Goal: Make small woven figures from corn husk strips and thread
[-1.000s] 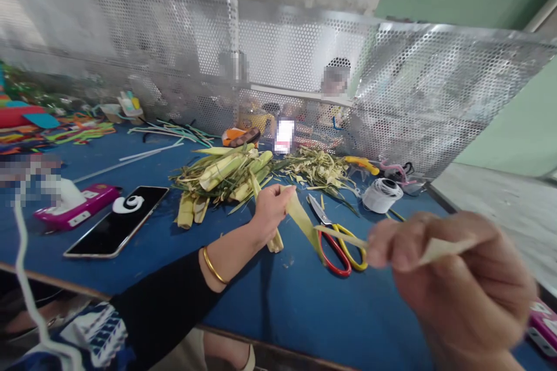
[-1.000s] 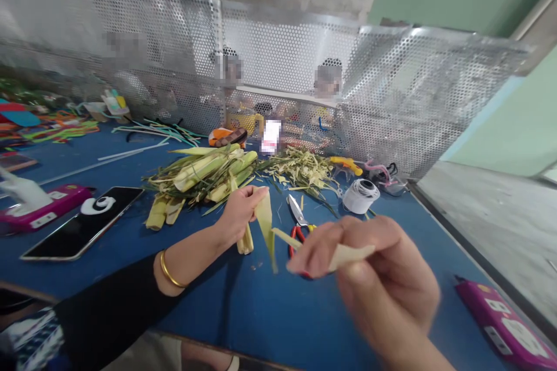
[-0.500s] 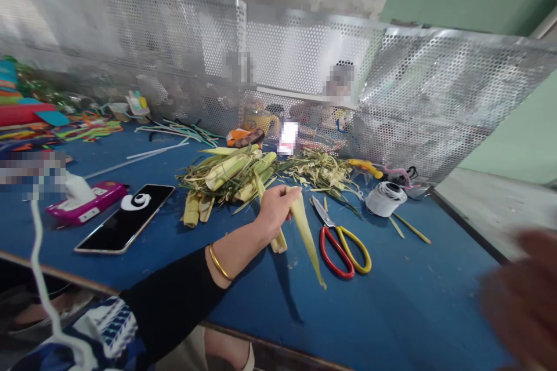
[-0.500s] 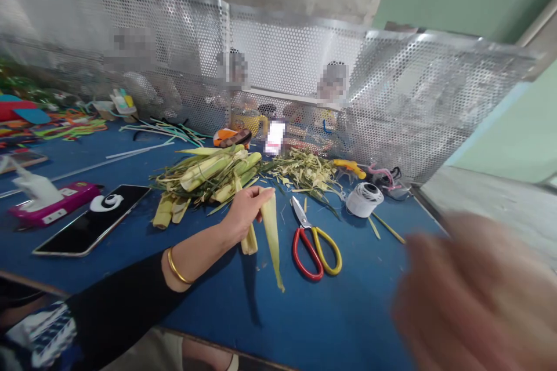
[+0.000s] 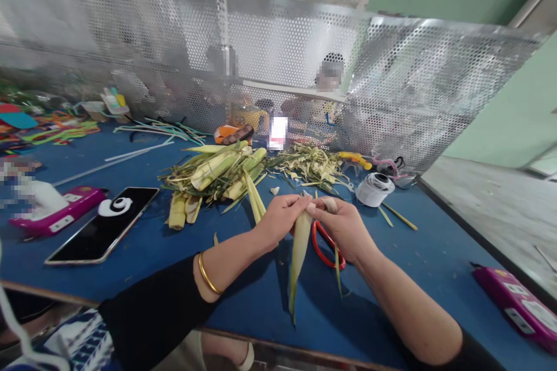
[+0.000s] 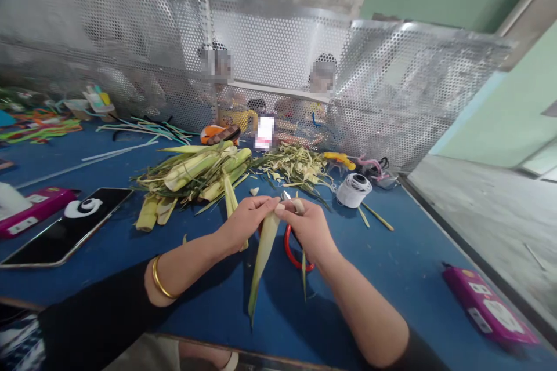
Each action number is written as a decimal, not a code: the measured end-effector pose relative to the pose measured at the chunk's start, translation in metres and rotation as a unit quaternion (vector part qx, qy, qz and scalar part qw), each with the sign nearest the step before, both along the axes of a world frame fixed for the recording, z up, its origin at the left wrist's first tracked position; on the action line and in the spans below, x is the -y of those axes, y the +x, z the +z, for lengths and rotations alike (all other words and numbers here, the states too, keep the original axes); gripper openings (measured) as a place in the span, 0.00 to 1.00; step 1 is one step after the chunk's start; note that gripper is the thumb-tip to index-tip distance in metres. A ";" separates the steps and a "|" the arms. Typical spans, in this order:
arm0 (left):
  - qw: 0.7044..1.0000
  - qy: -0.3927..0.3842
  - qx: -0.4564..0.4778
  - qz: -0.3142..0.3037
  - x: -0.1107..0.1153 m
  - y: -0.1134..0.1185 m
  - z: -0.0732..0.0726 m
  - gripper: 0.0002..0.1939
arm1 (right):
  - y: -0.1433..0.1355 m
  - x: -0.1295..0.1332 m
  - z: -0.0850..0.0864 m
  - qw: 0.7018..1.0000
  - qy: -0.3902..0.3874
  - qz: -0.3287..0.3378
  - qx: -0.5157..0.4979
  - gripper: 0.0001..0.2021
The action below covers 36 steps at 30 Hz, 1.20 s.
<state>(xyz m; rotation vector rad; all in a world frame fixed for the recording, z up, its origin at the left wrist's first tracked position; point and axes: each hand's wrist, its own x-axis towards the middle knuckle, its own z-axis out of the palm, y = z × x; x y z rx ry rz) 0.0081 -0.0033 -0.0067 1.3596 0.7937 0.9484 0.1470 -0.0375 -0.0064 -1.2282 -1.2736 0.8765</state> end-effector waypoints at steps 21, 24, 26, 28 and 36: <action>0.996 0.055 -0.065 0.003 -0.001 -0.004 0.003 0.09 | -0.001 -0.001 0.004 0.997 0.019 -0.055 0.055 0.11; 0.994 0.078 -0.072 0.012 -0.001 -0.004 0.003 0.10 | -0.001 0.000 0.004 0.998 0.003 -0.049 0.042 0.12; 0.992 0.093 -0.078 0.013 -0.001 -0.005 0.002 0.10 | 0.000 0.000 0.004 0.998 -0.003 -0.044 0.039 0.12; 0.990 0.109 -0.088 0.011 -0.002 -0.005 0.001 0.10 | 0.002 -0.001 0.004 0.998 -0.001 -0.041 0.047 0.12; 0.986 0.136 -0.100 0.010 -0.003 -0.003 -0.008 0.11 | 0.006 -0.002 0.006 0.989 0.050 0.018 0.139 0.08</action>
